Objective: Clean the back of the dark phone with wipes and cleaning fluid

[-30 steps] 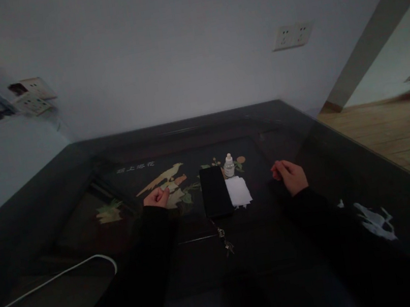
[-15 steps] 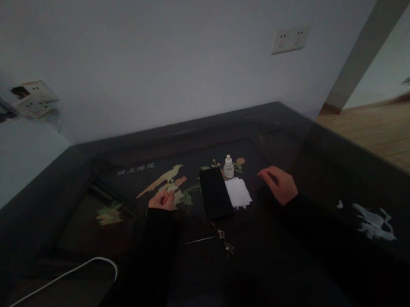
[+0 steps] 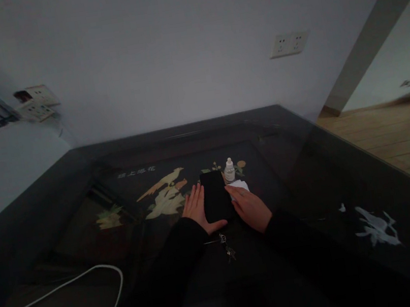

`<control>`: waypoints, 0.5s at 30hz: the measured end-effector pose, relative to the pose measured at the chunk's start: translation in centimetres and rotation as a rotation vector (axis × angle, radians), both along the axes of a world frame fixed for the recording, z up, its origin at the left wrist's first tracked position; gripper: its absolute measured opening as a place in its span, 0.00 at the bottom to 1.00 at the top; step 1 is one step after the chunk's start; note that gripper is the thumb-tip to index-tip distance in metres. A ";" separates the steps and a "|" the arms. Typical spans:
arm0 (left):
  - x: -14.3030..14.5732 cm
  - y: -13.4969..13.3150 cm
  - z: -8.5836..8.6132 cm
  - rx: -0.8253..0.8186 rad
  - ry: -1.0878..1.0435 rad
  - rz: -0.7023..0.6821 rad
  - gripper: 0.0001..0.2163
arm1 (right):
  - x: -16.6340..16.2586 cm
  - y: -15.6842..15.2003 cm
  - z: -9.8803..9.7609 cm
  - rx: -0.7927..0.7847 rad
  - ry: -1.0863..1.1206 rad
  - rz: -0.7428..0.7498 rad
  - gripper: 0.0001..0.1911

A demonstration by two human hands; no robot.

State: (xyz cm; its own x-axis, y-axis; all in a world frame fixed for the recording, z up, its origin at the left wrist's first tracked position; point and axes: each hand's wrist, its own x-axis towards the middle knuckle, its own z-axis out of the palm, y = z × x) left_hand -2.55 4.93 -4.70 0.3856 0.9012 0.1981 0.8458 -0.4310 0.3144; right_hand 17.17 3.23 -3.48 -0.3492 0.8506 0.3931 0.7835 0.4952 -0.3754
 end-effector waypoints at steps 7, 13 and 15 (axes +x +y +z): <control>0.2 0.0 0.7 -0.127 0.078 0.055 0.56 | 0.7 0.5 0.8 0.118 -0.079 -0.063 0.19; 0.0 0.1 0.6 -0.151 0.077 0.024 0.55 | 1.0 0.9 0.8 0.072 -0.153 -0.136 0.18; 0.0 0.0 0.7 -0.155 0.078 0.029 0.55 | 0.9 0.9 0.6 0.064 -0.156 -0.121 0.18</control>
State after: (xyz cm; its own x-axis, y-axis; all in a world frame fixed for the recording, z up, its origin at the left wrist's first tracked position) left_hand -2.55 4.98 -4.05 0.3676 0.9296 0.0261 0.8817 -0.3573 0.3080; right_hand 18.05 4.17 -2.87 -0.3073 0.8651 0.3965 0.8849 0.4130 -0.2154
